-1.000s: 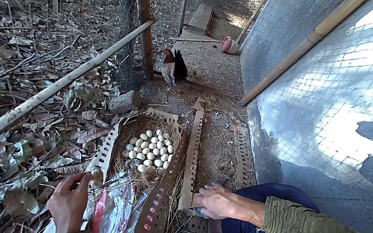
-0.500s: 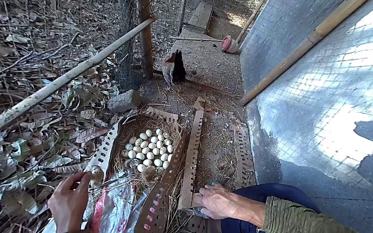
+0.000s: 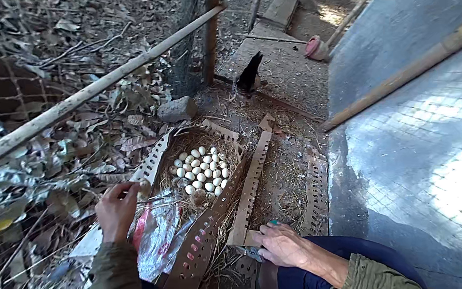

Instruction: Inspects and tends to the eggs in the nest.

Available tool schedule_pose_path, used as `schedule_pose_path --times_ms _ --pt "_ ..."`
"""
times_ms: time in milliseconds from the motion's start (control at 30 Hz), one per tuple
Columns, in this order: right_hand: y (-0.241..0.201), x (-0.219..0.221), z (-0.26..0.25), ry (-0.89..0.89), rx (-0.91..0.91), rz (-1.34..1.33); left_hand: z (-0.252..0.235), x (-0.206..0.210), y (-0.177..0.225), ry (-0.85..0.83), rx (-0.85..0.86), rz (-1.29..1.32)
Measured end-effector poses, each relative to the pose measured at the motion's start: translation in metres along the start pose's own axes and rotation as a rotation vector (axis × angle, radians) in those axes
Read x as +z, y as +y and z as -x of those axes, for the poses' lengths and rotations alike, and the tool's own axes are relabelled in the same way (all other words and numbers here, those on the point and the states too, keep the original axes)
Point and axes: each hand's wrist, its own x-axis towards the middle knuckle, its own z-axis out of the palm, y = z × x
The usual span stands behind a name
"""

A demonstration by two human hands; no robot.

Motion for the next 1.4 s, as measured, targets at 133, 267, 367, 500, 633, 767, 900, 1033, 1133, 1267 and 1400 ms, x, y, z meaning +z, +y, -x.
schedule_pose_path --times_ms 133,267,367,500,633,767,900,1033,1133,1267,1400 --pt "-0.001 -0.002 -0.002 -0.031 0.022 0.018 0.000 0.000 0.003 0.007 -0.013 -0.003" --pt "0.001 0.000 -0.002 -0.022 0.043 0.045 0.001 -0.003 0.009 0.009 -0.066 0.028" --pt "0.001 0.000 -0.004 -0.039 0.055 0.074 0.000 -0.003 0.003 0.027 -0.040 0.044" --pt "0.002 0.001 -0.003 -0.036 0.044 0.093 0.002 -0.005 0.003 0.047 -0.045 0.080" --pt "0.001 0.000 -0.003 -0.027 0.043 0.120 0.003 -0.006 0.002 0.053 -0.039 0.084" --pt "-0.002 -0.002 -0.005 -0.045 0.047 0.129 0.004 -0.009 0.000 0.055 -0.033 0.074" --pt "-0.005 -0.003 -0.007 -0.039 0.038 0.149 0.005 -0.013 -0.003 0.073 -0.030 0.069" --pt "-0.007 -0.006 -0.008 -0.031 0.024 0.176 0.006 -0.014 -0.007 0.095 -0.033 0.092" --pt "-0.011 -0.008 -0.009 -0.044 0.025 0.181 0.006 -0.017 -0.008 0.086 -0.042 0.085" --pt "-0.011 -0.008 -0.010 -0.036 0.015 0.178 0.006 -0.018 -0.010 0.083 -0.061 0.085" --pt "-0.011 -0.007 -0.011 -0.028 0.018 0.180 0.006 -0.020 -0.012 0.088 -0.051 0.094"
